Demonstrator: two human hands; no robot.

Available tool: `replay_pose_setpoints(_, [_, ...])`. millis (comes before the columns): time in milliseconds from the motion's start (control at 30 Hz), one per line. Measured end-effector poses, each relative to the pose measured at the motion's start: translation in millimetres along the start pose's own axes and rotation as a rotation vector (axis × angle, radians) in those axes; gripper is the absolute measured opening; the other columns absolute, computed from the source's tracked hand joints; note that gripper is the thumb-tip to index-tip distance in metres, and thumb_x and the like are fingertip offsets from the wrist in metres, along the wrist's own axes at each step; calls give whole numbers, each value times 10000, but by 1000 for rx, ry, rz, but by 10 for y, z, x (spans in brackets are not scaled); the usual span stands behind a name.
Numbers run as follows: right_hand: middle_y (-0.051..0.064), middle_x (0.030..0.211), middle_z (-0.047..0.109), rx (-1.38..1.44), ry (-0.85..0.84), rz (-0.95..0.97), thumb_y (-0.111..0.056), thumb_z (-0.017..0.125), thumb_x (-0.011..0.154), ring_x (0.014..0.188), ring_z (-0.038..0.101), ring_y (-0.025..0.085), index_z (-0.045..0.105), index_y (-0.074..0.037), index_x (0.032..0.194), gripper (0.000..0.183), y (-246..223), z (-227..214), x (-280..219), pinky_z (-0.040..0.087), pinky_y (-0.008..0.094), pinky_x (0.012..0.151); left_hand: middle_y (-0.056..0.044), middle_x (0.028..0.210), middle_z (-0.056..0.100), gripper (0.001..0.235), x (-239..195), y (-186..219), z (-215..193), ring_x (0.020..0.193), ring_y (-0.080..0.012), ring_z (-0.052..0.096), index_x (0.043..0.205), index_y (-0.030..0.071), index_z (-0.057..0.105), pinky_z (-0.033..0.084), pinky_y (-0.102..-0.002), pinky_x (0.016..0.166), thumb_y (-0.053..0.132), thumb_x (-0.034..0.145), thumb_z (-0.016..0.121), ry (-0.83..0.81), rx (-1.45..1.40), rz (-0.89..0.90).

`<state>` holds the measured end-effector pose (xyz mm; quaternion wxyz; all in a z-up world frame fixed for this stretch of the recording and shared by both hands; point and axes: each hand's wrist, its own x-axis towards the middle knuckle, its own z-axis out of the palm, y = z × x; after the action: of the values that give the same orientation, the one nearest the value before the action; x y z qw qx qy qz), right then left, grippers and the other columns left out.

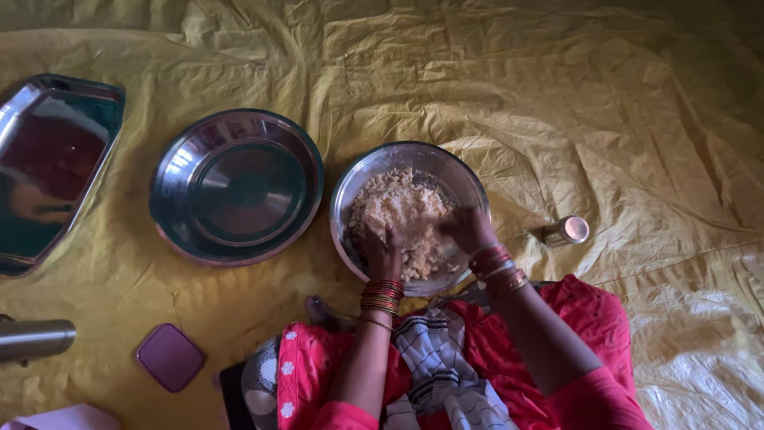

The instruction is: The person kneads a crumbly mixture in a metal bowl using both hands. They add a red powder from a small container and continue mixing until the ingredients are combined.

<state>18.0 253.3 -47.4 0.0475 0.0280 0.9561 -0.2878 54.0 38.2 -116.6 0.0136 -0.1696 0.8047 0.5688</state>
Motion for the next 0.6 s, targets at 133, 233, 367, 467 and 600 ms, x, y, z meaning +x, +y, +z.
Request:
replay_pose_setpoints(133, [171, 853, 753, -78, 121, -37, -364, 715, 869, 752, 714, 359, 751, -92, 948, 285, -438, 17, 235, 569, 488, 686, -332, 1658, 153, 871, 48, -70, 90, 1544, -482, 128, 1613, 14, 214, 122, -544, 1247, 637, 1021, 350, 90, 135, 40])
replay_pose_setpoints(233, [217, 1048, 736, -291, -18, 75, -311, 568, 987, 921, 728, 380, 592, -33, 1272, 399, -820, 311, 280, 590, 492, 810, -310, 1641, 244, 812, 153, -91, 99, 1532, -460, 177, 1571, -9, 326, 136, -527, 1246, 602, 1037, 364, 108, 50, 57])
replay_pose_setpoints(367, [369, 1509, 389, -382, 315, -248, -376, 587, 850, 1386, 315, 518, 293, 47, 1495, 825, -1192, 823, -157, 259, 565, 1136, -247, 1543, 471, 719, 332, -59, -81, 1460, -401, 351, 1454, 6, 533, 212, -472, 1232, 557, 1026, 362, 101, -100, 32])
replay_pose_setpoints(467, [317, 1580, 295, -262, 139, -163, -386, 575, 909, 1450, 117, 583, 262, -9, 1555, 811, -1205, 927, -456, 116, 608, 1175, -244, 1426, 608, 713, 405, 14, -230, 1357, -380, 544, 1373, -22, 613, 375, -441, 1171, 572, 1044, 397, 93, -184, -75])
replay_pose_setpoints(600, [235, 1576, 360, -473, -46, -184, -406, 550, 938, 1455, 216, 554, 305, -131, 1577, 738, -1024, 857, -433, 105, 653, 1223, -249, 1371, 639, 706, 379, 137, -305, 1296, -388, 593, 1359, 1, 626, 437, -436, 1102, 583, 1032, 397, 51, -197, -99])
